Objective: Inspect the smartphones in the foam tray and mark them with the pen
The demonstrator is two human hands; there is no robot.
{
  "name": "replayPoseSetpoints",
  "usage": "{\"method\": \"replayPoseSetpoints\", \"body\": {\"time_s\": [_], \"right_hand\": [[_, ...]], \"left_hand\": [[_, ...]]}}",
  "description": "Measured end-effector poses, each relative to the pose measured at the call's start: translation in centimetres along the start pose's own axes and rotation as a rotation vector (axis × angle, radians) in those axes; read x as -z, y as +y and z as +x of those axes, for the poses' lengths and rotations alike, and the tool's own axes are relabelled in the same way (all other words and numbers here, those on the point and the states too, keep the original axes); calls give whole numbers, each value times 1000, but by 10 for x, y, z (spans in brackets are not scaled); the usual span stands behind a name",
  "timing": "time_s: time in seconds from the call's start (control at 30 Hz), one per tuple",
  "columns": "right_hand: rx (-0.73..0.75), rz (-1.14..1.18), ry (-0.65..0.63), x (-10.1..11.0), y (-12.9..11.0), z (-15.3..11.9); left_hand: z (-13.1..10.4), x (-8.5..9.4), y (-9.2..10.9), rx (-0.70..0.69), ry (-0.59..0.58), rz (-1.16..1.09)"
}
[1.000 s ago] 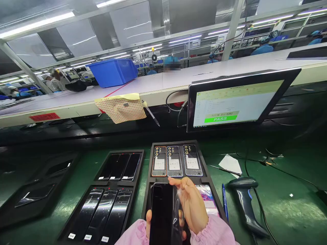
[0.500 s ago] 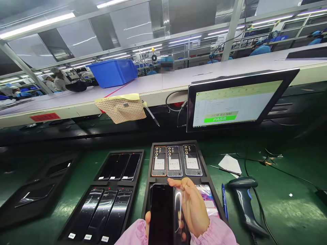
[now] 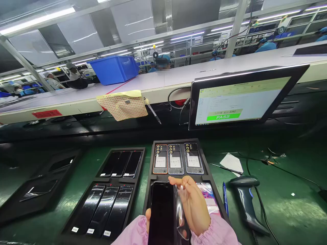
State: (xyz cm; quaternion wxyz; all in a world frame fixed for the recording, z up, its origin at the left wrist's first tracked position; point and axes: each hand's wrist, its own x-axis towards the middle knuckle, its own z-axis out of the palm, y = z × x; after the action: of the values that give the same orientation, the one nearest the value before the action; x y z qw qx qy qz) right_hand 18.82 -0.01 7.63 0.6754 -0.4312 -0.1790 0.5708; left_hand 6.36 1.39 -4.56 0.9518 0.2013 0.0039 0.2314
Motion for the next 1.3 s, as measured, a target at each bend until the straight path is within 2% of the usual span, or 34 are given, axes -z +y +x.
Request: {"method": "replayPoseSetpoints", "body": {"time_s": [0.1,0.37,0.47,0.53,0.6,0.67,0.73,0.83,0.97,1.07,1.2,1.3], "right_hand": [[18,5,-20,4,5,2],[-45,36,-17,2,4,2],[39,-2,15,4,7,3],[82,-112,114,8,12,2],[35,-237,193,16,18,0],[-55,-315,169,23,24,-4],[-123,-348,80,30,30,-8],[-133,-350,-3,36,39,-11],[-127,-312,43,39,50,-9],[-53,-266,162,42,48,-7],[6,-289,264,60,39,-2],[39,-451,292,78,43,6]], "left_hand": [[1,1,0,9,-27,-102],[1,-3,6,144,-36,-115],[0,-5,7,153,-16,-108],[-1,-5,6,129,14,-99],[-1,-7,6,97,45,-91],[0,-10,5,45,78,-90],[2,-13,6,-8,112,-89],[6,-21,9,-12,201,-66],[10,-33,16,50,309,-67],[11,-38,21,76,366,-154],[9,-27,29,-58,449,-271],[5,-15,37,-202,516,-319]]}}
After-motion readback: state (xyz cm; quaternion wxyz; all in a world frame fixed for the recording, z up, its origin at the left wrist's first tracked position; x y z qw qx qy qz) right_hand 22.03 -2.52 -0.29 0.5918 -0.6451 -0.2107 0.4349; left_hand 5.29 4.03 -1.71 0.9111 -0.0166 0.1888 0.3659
